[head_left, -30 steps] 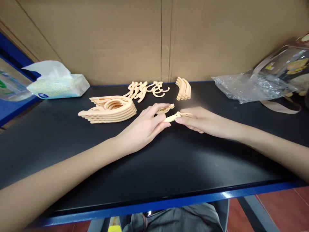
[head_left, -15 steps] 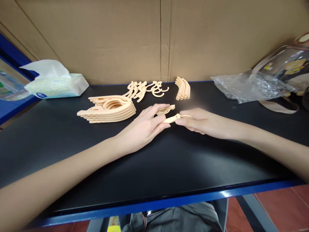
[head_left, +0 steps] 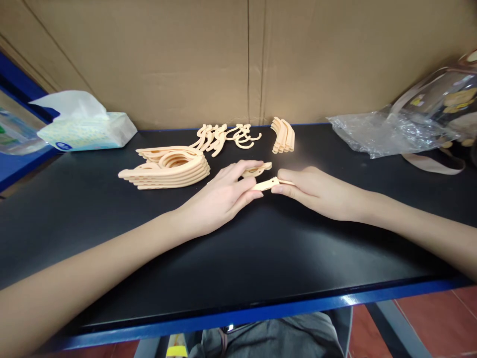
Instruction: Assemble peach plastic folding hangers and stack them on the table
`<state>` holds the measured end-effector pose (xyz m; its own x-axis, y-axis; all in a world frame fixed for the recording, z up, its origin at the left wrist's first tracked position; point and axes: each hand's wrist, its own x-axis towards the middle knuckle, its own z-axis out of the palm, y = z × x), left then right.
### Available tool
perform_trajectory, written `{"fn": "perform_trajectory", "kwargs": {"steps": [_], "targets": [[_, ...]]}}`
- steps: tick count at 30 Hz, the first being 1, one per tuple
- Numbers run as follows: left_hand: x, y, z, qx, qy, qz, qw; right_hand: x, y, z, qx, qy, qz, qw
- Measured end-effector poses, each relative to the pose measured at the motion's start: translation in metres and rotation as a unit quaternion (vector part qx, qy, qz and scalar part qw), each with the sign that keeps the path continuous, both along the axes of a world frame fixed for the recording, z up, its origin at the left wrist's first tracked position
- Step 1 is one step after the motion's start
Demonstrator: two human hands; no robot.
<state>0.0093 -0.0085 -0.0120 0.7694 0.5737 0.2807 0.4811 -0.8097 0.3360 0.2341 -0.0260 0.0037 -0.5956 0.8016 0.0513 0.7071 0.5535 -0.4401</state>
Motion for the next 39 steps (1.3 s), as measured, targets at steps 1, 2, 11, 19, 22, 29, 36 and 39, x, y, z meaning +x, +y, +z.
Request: {"fn": "perform_trajectory", "kwargs": {"steps": [1,2,11,19,22,29,36,39], "targets": [[-0.0001,0.0000,0.0001,-0.001,0.001,-0.001,1.000,0.0004,0.0005,0.0000,0.002,-0.005,0.004,1.000],[-0.0002,0.0000,0.0002,-0.002,0.001,-0.001,1.000,0.0008,0.0009,0.0000,0.003,-0.009,0.007,1.000],[-0.0002,0.0004,0.0008,-0.002,-0.009,-0.017,1.000,0.0009,0.0032,-0.0015,-0.012,0.046,0.033,0.998],[-0.0011,0.0005,0.0008,-0.002,-0.002,-0.015,1.000,0.0017,0.0026,-0.0007,-0.006,0.037,0.039,0.999],[-0.0012,0.0005,-0.0001,-0.004,0.008,-0.009,1.000,0.0024,0.0022,-0.0014,0.034,-0.029,0.024,0.999],[-0.0006,-0.0002,0.0005,-0.013,0.021,-0.002,1.000,0.0019,0.0009,-0.0017,0.174,-0.188,0.012,0.967],[-0.0002,-0.0009,0.0013,-0.020,0.021,-0.002,1.000,0.0032,0.0019,-0.0018,0.269,-0.269,0.022,0.925],[-0.0006,-0.0009,0.0008,-0.018,0.024,-0.001,1.000,0.0038,0.0027,-0.0024,0.280,-0.277,0.033,0.919]]}}
